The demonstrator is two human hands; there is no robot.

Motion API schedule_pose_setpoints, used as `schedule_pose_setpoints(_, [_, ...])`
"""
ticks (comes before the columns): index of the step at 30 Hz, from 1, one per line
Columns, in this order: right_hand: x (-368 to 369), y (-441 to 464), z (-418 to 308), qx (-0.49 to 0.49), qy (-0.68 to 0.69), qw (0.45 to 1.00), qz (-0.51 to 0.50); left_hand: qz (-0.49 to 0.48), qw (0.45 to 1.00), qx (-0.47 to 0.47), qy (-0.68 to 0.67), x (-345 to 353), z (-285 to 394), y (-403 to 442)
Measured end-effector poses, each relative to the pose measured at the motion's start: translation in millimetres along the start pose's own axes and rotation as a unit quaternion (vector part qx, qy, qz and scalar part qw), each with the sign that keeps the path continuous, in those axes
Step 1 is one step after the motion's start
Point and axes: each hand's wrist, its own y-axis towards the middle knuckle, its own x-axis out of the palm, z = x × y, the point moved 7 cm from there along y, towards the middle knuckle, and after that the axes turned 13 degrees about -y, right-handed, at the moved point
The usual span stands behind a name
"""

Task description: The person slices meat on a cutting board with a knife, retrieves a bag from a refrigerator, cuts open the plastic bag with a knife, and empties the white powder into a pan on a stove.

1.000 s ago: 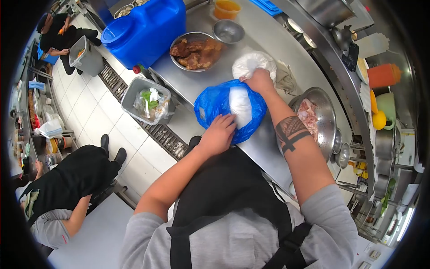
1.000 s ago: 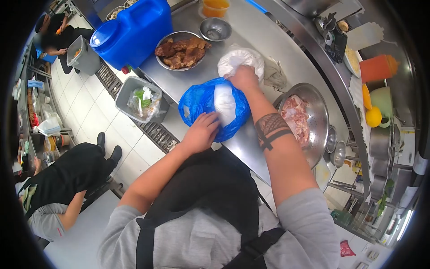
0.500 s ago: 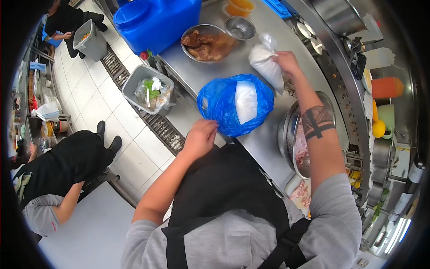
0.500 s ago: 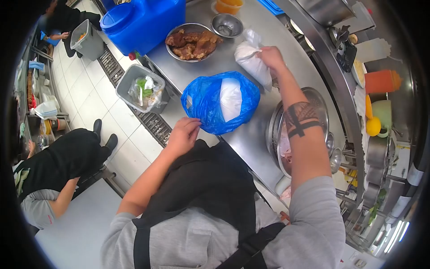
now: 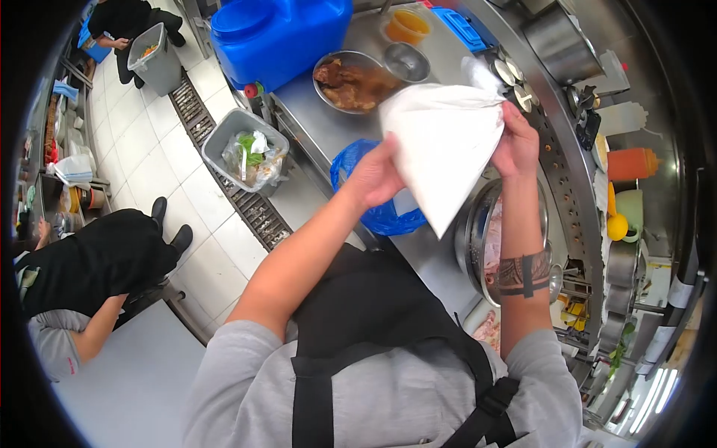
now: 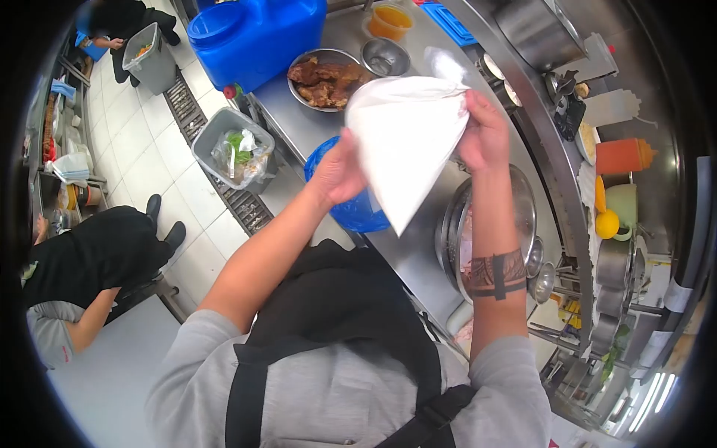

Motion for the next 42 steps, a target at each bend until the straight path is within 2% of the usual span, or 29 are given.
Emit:
schedule_pose_setpoints(1, [12.2,-3.0,5.8,0.012,0.037,0.999,-0.034,-0.029,0.999,0.018,0.023,12.4,-1.9,-2.0])
schedule_pose_setpoints(2, [18.8,-6.9,9.4,0.011,0.037,0.999,-0.031,-0.028,0.999,0.015,0.022,19.1,-5.4,-8.7])
schedule_pose_setpoints(4, [30.1,-11.9,13.5,0.021,0.002,1.0,-0.006,-0.008,0.984,0.113,0.139,34.4,3.5,-24.2])
schedule_pose_setpoints(6, [31.0,-15.1,21.3,0.031,0.012,0.999,-0.002,-0.002,0.981,0.128,0.144,48.2,8.5,-34.8])
schedule_pose_setpoints(8, [36.5,-17.0,27.7,0.041,-0.001,0.999,0.016,-0.004,0.963,0.184,0.199,60.8,20.6,-44.2])
schedule_pose_setpoints(14, [48.6,-15.8,34.9,0.051,0.013,0.999,0.002,0.016,0.943,0.221,0.25,73.7,32.4,-54.6])
schedule_pose_setpoints(25, [80.4,-20.6,33.5,0.039,-0.01,0.999,-0.015,-0.017,0.937,0.24,0.255,86.2,31.0,-60.6])
schedule_pose_setpoints(33, [104.7,-35.3,21.6,0.023,-0.116,0.992,-0.036,-0.043,0.924,0.212,0.314,83.4,24.6,-64.4])
schedule_pose_setpoints(36, [110.8,-39.4,15.8,0.014,-0.143,0.989,-0.035,-0.062,0.907,0.209,0.36,88.9,27.2,-66.4])
schedule_pose_setpoints(38, [107.7,-41.9,19.9,0.003,-0.153,0.987,-0.044,-0.057,0.869,0.21,0.444,93.2,28.5,-69.9])
schedule_pose_setpoints(40, [113.9,-46.6,24.4,-0.007,-0.163,0.985,-0.054,-0.055,0.859,0.21,0.464,99.7,28.1,-73.5])
schedule_pose_setpoints(42, [121.0,-52.0,24.9,-0.059,-0.17,0.984,0.0,-0.05,0.847,0.212,0.486,106.9,28.1,-76.9])
